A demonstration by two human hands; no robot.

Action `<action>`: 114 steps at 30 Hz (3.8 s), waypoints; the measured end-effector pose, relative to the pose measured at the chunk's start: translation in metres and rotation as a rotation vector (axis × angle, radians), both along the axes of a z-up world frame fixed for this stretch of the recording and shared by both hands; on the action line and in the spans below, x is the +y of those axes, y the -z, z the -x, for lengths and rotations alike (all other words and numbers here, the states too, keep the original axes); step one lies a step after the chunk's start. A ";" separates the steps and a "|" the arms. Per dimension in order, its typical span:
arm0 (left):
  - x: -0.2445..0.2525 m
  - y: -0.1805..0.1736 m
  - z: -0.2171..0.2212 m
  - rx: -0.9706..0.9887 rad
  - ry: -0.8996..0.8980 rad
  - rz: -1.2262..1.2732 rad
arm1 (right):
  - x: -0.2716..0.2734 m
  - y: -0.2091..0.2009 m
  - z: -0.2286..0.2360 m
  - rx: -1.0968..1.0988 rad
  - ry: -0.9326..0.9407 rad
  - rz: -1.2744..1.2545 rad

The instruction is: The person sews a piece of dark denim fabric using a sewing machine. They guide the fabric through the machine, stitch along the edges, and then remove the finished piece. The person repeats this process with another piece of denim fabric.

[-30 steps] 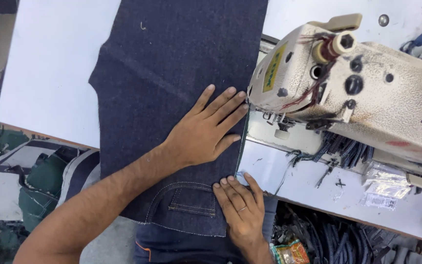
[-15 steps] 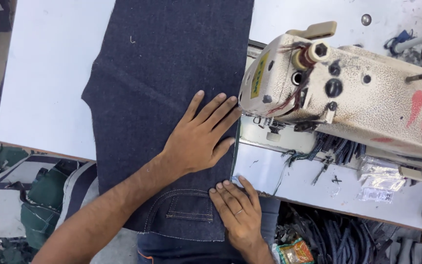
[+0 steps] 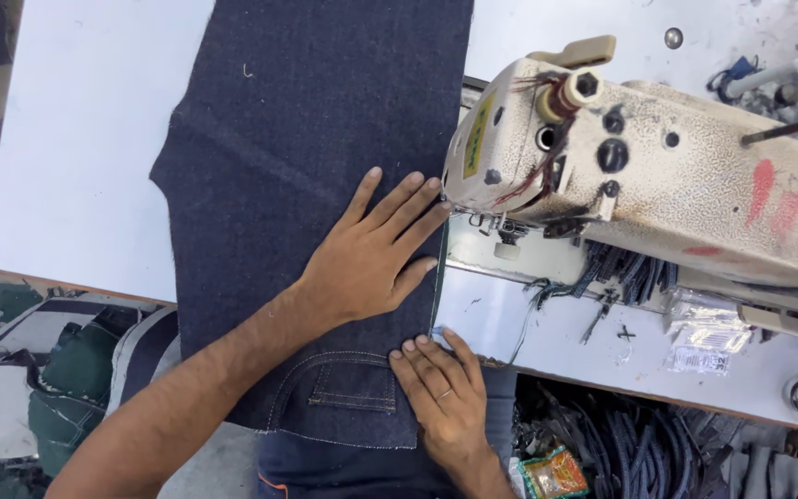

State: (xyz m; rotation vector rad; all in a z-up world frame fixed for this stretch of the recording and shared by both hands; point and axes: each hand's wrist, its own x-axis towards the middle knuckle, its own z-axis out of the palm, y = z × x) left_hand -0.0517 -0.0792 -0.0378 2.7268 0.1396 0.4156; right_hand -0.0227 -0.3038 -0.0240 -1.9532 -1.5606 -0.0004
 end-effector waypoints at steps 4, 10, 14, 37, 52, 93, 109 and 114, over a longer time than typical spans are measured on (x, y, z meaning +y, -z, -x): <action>-0.001 -0.001 -0.006 0.008 -0.011 -0.009 | -0.001 0.001 -0.001 -0.009 0.007 -0.019; -0.003 0.000 -0.011 -0.017 -0.043 -0.006 | -0.003 0.006 0.002 -0.006 0.026 0.002; -0.005 0.002 -0.006 -0.047 -0.025 0.013 | -0.003 0.003 0.003 -0.007 0.012 0.003; 0.014 0.008 -0.024 -0.037 -0.005 -0.010 | 0.012 0.006 -0.005 0.001 0.026 -0.015; 0.077 0.024 -0.089 -0.035 0.015 -0.106 | 0.071 0.001 -0.058 0.025 0.075 -0.060; 0.015 0.003 -0.003 -0.242 0.180 -0.287 | 0.044 0.017 -0.039 -0.027 0.112 -0.057; 0.021 0.009 0.012 -0.072 0.162 0.017 | 0.034 0.014 0.003 -0.180 0.264 0.247; 0.037 0.015 -0.003 -0.100 0.174 0.009 | 0.053 0.012 -0.010 -0.213 0.305 0.229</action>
